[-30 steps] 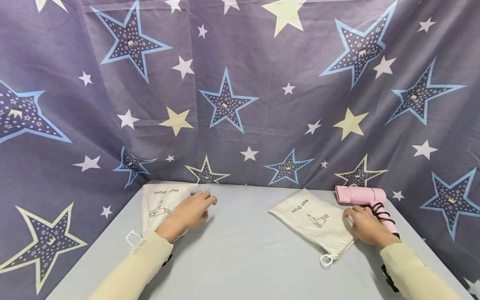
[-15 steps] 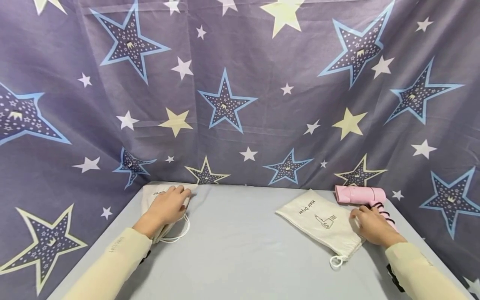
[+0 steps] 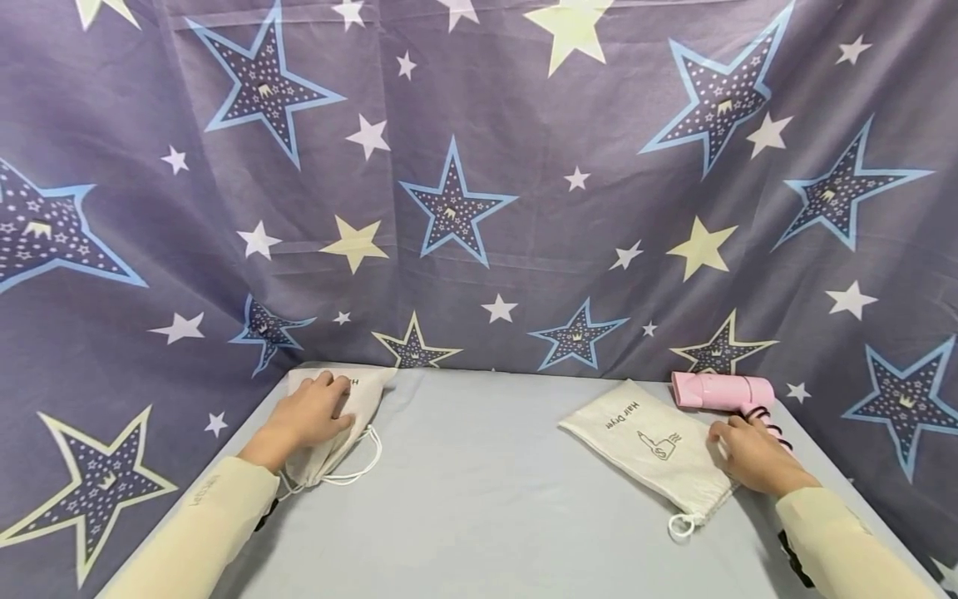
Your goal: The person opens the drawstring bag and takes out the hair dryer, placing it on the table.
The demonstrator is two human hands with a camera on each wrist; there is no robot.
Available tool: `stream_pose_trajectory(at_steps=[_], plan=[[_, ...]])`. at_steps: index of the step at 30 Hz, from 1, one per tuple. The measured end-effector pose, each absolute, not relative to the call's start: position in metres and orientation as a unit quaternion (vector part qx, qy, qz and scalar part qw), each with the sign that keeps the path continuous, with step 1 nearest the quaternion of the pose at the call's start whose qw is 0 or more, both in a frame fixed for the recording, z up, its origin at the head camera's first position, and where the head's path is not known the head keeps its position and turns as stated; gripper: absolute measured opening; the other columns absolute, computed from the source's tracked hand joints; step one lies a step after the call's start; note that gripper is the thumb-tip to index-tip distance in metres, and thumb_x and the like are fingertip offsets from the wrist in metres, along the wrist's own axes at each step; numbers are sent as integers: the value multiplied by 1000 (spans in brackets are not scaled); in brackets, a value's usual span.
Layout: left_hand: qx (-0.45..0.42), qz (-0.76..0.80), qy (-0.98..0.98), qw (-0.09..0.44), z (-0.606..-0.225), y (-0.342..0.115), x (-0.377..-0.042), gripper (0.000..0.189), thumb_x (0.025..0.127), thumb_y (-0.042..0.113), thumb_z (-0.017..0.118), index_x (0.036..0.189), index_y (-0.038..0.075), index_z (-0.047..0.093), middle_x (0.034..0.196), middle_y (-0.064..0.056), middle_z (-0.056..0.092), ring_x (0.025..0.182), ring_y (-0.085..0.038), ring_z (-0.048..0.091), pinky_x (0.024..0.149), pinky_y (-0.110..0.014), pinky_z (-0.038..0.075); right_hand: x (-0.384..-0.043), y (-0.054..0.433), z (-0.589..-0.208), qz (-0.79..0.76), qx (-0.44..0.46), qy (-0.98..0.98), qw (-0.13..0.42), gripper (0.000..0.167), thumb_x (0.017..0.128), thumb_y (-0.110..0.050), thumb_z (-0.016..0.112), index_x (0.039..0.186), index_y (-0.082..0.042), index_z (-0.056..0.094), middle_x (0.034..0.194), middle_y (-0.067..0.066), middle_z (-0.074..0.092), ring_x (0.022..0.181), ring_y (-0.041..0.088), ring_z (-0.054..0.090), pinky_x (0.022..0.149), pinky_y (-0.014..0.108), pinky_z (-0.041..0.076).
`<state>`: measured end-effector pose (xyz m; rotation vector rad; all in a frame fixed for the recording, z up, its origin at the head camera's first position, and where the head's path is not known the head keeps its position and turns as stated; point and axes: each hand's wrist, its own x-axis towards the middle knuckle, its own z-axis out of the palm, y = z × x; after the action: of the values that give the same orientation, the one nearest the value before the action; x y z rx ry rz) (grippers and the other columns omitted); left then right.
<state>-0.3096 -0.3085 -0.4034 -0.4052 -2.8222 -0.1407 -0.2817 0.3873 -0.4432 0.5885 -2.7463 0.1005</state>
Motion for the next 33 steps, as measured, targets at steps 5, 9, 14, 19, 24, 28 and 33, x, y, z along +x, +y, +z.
stream_pose_trajectory(at_steps=[5, 9, 14, 19, 24, 28, 33], plan=[[-129, -70, -982, 117, -404, -309, -308, 52, 78, 34, 79, 120, 13, 58, 110, -17, 55, 92, -41, 58, 64, -59, 52, -281, 388, -444, 23, 185, -970, 159, 27, 73, 0, 76, 96, -9, 67, 86, 7, 58, 82, 37, 55, 69, 55, 47], [-130, -89, -982, 106, -405, -307, -307, 56, 75, 26, 78, 124, 11, 55, 111, -21, 52, 87, -42, 57, 67, -58, 51, -280, 388, -444, 8, 169, -973, 157, 25, 75, -6, 78, 97, -11, 67, 87, 7, 58, 82, 36, 53, 63, 54, 46], [-137, -114, -977, 117, -407, -306, -305, 53, 74, 18, 77, 120, 9, 54, 107, -23, 50, 77, -39, 55, 68, -56, 50, -281, 387, -444, 1, 164, -974, 158, 23, 78, -10, 77, 99, -11, 68, 88, 7, 58, 82, 36, 53, 63, 55, 45], [-130, -144, -974, 118, -410, -302, -305, 54, 71, 14, 76, 119, 8, 53, 105, -21, 47, 76, -37, 52, 67, -52, 48, -280, 385, -443, 8, 156, -975, 156, 21, 79, -9, 74, 99, -10, 68, 89, 8, 58, 84, 37, 52, 65, 57, 43], [-100, -158, -976, 111, -411, -294, -305, 57, 66, 14, 79, 117, 8, 52, 107, -22, 45, 78, -40, 52, 69, -53, 48, -279, 383, -441, 9, 152, -976, 159, 21, 80, -10, 72, 101, -10, 68, 90, 9, 58, 85, 38, 52, 64, 57, 43], [-85, -166, -976, 109, -412, -288, -305, 58, 65, 15, 81, 115, 8, 52, 107, -24, 45, 79, -42, 54, 71, -55, 49, -278, 383, -441, 7, 147, -976, 158, 20, 82, -10, 70, 102, -9, 67, 91, 10, 58, 86, 39, 52, 65, 59, 43], [-82, -175, -973, 123, -414, -281, -306, 59, 64, 18, 82, 113, 6, 52, 106, -26, 45, 80, -43, 55, 74, -56, 48, -278, 382, -440, 7, 143, -976, 162, 22, 82, -11, 70, 103, -8, 67, 92, 11, 58, 86, 40, 52, 67, 61, 44]])
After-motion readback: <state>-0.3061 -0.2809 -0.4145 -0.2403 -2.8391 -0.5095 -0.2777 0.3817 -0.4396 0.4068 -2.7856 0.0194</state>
